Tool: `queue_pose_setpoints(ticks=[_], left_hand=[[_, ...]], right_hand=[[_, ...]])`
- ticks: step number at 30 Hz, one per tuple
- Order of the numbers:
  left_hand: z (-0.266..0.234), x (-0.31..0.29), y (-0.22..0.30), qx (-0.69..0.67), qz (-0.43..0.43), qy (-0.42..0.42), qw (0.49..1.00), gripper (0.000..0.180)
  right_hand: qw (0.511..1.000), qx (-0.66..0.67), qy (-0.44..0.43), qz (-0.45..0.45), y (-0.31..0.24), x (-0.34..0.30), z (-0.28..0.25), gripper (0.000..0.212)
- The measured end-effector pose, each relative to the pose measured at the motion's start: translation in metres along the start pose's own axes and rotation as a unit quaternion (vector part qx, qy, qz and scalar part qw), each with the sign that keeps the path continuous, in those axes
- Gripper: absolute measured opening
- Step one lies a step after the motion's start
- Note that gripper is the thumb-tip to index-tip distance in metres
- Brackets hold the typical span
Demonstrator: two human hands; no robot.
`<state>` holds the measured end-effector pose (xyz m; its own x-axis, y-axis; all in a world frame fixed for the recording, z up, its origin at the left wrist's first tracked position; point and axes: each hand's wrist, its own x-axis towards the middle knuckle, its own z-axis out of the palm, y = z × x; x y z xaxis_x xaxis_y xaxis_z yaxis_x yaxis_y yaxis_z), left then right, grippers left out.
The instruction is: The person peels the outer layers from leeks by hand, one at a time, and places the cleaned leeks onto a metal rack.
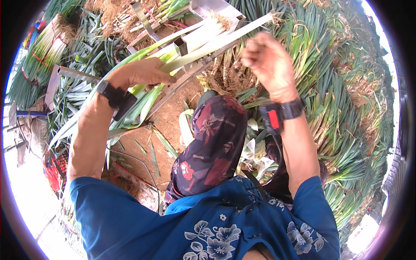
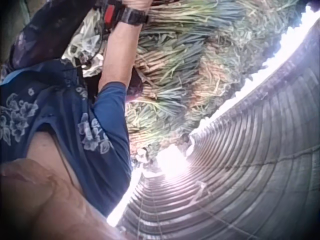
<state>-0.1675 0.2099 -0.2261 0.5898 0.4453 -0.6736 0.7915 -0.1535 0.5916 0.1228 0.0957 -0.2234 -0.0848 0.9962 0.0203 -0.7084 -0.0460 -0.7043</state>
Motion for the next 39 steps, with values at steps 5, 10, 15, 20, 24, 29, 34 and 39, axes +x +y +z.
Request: queue_pose_setpoints(ticks=[5,10,15,20,24,29,34,39], left_hand=[[-0.017,-0.025,-0.011,0.003,0.01,0.092,0.996,0.027],[-0.066,-0.018,-0.062,0.19,-0.031,0.284,0.939,0.045],[-0.081,0.054,-0.085,0.249,-0.122,0.268,0.923,0.061],[-0.092,0.105,-0.136,0.308,-0.094,0.282,0.904,0.057],[-0.099,0.149,-0.151,0.242,-0.125,0.297,0.915,0.062],[-0.096,0.178,-0.161,0.228,-0.154,0.257,0.926,0.061],[-0.09,0.199,-0.172,0.285,-0.138,0.25,0.915,0.057],[-0.087,0.222,-0.176,0.251,-0.141,0.259,0.922,0.065]], right_hand=[[0.98,0.17,0.041,-0.091,-0.037,-0.056,-0.095,0.012],[0.936,0.076,0.344,-0.018,-0.004,-0.134,-0.175,0.014],[0.858,0.111,0.496,0.082,0.067,-0.225,-0.259,0.017],[0.803,-0.059,0.541,0.244,0.137,-0.262,-0.244,0.023],[0.749,-0.214,0.524,0.345,0.143,-0.272,-0.225,0.043],[0.752,-0.298,0.476,0.345,0.131,-0.259,-0.196,0.05],[0.768,-0.323,0.407,0.375,0.116,-0.221,-0.167,0.043],[0.662,-0.662,0.115,0.331,0.101,-0.138,-0.153,0.032]])
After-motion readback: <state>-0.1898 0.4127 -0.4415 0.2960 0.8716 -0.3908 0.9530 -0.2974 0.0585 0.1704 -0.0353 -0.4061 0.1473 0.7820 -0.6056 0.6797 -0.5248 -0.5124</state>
